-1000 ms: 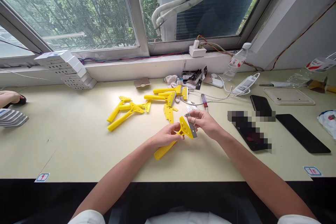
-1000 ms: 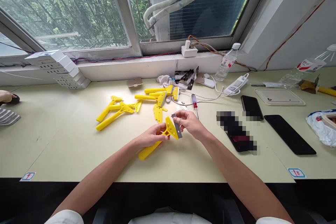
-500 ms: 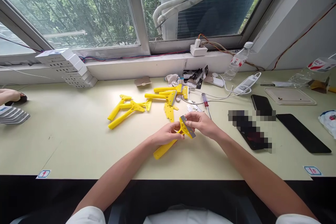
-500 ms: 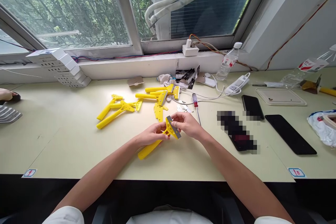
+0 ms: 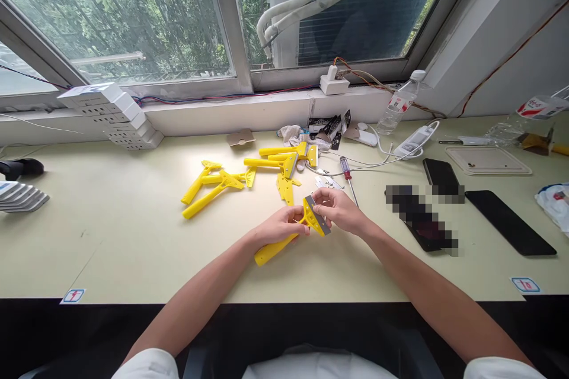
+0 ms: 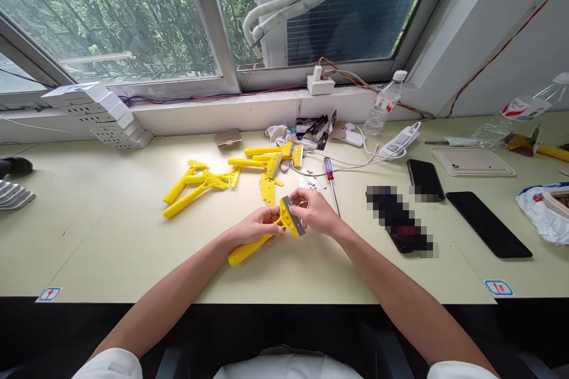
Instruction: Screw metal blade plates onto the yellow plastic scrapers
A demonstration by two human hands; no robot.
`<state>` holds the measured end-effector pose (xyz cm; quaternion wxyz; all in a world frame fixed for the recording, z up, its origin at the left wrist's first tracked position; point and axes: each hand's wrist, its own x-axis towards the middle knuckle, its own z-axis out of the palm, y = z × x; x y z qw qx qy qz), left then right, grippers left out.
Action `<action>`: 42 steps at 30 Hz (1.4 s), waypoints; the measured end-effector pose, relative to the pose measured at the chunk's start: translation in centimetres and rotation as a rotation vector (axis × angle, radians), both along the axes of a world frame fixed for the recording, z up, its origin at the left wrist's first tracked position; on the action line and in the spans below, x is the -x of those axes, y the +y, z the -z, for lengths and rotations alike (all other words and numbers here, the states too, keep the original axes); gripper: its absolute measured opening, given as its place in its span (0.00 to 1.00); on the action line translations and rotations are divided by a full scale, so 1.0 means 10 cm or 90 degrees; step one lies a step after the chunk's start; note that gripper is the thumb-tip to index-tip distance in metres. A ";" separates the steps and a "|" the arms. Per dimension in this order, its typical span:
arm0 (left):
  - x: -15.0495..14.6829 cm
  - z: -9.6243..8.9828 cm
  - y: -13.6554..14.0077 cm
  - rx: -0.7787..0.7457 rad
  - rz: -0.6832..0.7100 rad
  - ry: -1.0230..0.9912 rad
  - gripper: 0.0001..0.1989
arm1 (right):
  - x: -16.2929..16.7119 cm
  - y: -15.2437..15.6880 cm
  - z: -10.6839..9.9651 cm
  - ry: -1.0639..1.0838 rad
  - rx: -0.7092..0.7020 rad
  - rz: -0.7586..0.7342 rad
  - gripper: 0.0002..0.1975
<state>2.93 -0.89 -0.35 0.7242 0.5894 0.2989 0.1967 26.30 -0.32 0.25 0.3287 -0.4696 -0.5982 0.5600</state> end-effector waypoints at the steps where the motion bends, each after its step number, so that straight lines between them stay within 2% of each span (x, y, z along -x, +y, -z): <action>1: 0.00 -0.01 0.00 0.003 0.001 0.005 0.16 | 0.00 0.00 0.00 -0.010 0.002 0.004 0.10; 8: 0.07 -0.04 0.05 0.020 0.037 0.016 0.13 | 0.03 -0.01 0.00 -0.016 0.028 0.012 0.14; 17: 0.07 -0.05 0.04 0.025 0.023 0.023 0.14 | 0.03 -0.02 0.00 -0.014 0.037 0.011 0.16; 22: 0.07 -0.09 0.03 0.041 0.004 0.021 0.13 | -0.01 -0.01 -0.03 -0.002 0.058 -0.020 0.15; 27: 0.07 -0.08 0.03 0.046 -0.003 0.009 0.13 | -0.04 0.01 -0.05 -0.021 0.097 -0.086 0.20; 42: 0.06 -0.07 0.02 0.056 -0.025 0.007 0.13 | -0.03 0.02 0.02 -0.013 0.091 -0.077 0.16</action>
